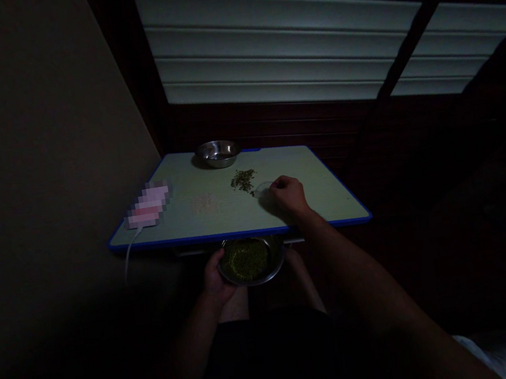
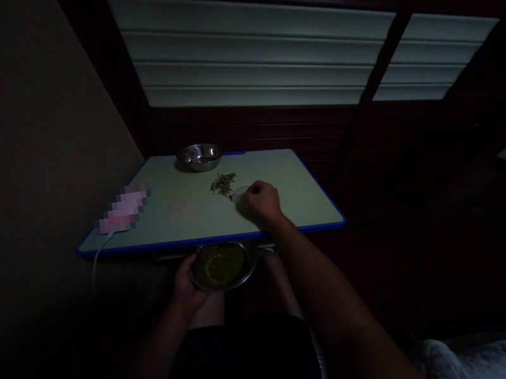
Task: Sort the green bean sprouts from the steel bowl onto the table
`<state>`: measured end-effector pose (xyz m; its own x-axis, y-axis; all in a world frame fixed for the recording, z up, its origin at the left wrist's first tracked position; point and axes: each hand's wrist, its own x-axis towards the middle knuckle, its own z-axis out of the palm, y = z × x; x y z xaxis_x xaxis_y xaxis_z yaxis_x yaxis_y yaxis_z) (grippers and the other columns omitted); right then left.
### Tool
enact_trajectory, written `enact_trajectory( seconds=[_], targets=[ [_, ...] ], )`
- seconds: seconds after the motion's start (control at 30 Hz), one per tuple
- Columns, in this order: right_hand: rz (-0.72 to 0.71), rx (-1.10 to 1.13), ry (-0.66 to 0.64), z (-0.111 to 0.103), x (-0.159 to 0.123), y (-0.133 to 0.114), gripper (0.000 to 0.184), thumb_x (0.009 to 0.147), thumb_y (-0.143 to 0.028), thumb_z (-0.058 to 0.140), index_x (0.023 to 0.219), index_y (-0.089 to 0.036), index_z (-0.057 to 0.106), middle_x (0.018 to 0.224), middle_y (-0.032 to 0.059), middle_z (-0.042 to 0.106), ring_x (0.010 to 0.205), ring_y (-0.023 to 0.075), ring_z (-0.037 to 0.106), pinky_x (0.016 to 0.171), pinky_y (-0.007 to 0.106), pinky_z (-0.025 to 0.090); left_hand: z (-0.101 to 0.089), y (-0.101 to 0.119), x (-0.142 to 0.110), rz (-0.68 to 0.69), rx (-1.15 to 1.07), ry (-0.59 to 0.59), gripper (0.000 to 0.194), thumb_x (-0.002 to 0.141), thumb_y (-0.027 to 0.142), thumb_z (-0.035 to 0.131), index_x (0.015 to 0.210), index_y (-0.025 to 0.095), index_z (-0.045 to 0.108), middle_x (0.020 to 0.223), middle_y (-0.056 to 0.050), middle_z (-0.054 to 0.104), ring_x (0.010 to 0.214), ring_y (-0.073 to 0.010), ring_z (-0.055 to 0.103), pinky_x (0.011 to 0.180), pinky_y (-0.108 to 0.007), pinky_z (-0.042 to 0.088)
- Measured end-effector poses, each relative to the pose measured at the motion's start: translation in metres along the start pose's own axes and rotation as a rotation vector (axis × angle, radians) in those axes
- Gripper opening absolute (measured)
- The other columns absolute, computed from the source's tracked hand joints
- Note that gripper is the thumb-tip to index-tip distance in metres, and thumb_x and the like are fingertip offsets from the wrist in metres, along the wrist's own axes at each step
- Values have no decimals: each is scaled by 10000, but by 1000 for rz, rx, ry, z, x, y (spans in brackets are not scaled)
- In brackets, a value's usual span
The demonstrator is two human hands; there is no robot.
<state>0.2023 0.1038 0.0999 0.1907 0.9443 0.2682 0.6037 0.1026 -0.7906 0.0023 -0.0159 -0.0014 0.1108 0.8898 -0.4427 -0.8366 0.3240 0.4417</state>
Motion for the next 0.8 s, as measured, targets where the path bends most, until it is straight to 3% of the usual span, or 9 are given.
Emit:
enact_trajectory(
  seconds=[0.23,0.43,0.8],
  targets=[
    [14,-84,-20,-2,-3,-5,154,692,-285,528,742,-183,632,726,38,645,676,151,529,639,257,383,-1,0,1,0,-22,-35,316,782,263,556,1039,152,702,841,-84,779,895,-285,719,912,-474,513],
    [25,-125,-10,-3,-4,-7,156,713,-272,530,774,-183,643,795,76,672,734,183,558,696,292,410,1,0,1,10,-10,2,259,779,252,567,967,149,712,819,-84,776,841,-265,721,890,-436,525],
    [-26,-87,0,1,0,-1,126,705,-247,549,767,-197,646,802,57,670,748,173,565,721,283,422,-1,0,1,12,-11,-33,331,784,261,556,1065,154,692,849,-80,777,876,-277,717,914,-463,507]
  ],
)
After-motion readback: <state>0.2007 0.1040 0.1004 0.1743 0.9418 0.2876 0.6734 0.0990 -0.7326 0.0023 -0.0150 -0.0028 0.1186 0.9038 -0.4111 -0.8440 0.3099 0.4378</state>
